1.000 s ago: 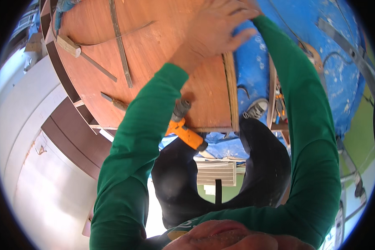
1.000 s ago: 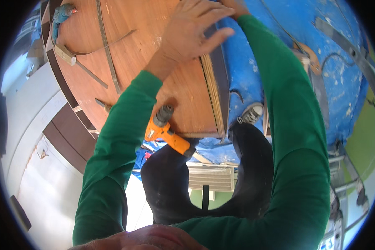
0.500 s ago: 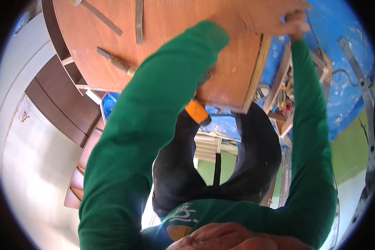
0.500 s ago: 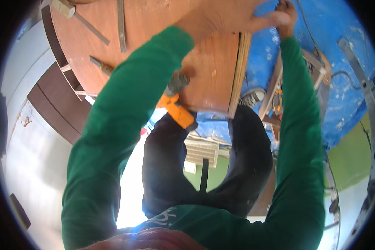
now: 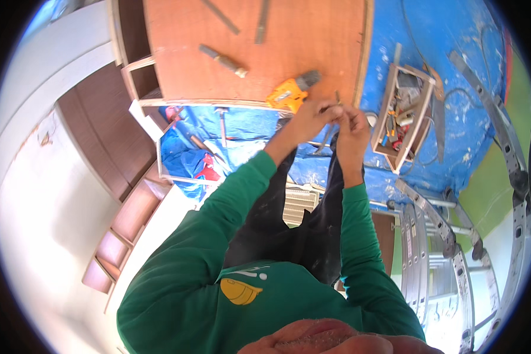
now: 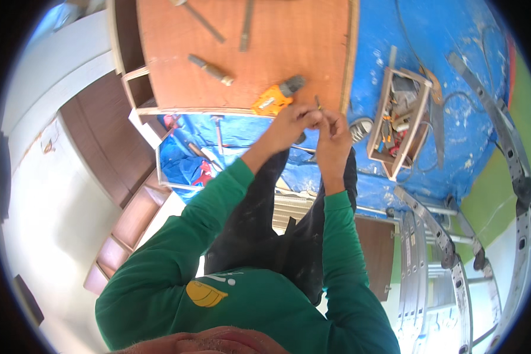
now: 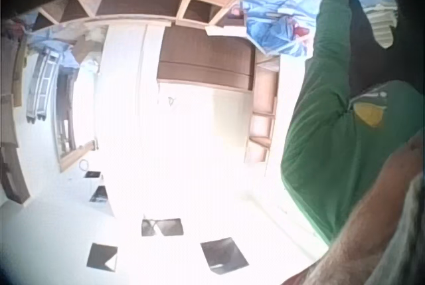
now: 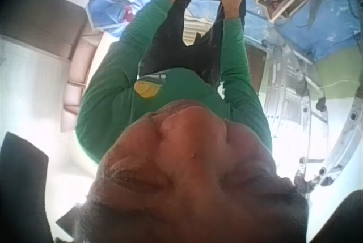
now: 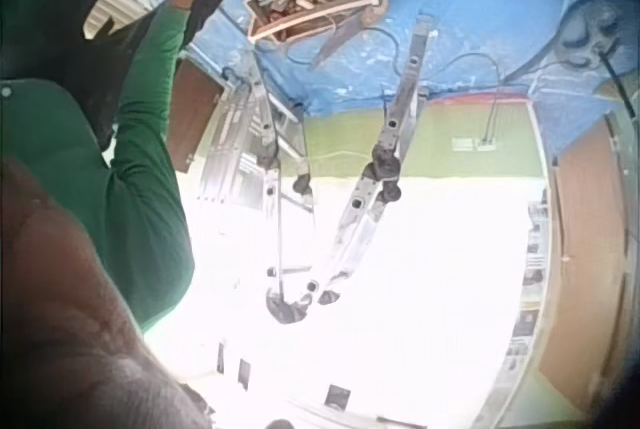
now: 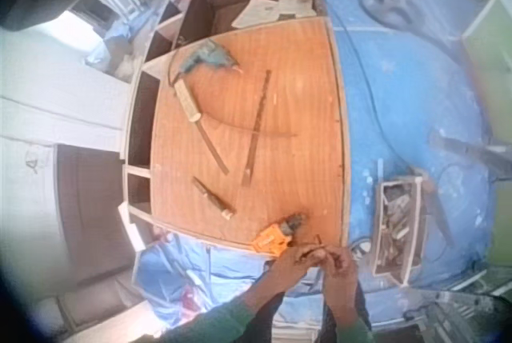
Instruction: The person assembles a wooden cabinet by attaching a side panel using a cordless drill. They position the panel, drive screws into the frame, and then stand to inspect the work. The person also picks up a small box of hardware and places it on the floor.
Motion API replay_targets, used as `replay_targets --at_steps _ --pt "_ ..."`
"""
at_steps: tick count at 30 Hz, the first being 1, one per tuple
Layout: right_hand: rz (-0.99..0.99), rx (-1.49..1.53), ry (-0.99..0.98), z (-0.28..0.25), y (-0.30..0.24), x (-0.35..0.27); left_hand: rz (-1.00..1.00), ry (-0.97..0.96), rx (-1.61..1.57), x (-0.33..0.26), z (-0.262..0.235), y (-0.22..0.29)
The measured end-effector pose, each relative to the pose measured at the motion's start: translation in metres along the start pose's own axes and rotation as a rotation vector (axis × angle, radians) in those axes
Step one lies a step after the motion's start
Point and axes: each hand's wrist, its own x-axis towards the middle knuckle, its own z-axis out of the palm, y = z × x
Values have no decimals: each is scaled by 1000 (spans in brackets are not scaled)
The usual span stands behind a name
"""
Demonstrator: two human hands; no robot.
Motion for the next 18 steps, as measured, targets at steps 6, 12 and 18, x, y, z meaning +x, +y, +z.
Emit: replay_targets --at_steps 6,12,18 --pt "-122 -309 -301 68 32 -66 -125 407 -688 -108 -32 -61" --pt "-297 -1068 -14 102 25 -55 -161 692 -677 -161 -101 -114" --pt "-216 -1237 -24 123 97 8 -140 547 -737 -209 -114 -78"
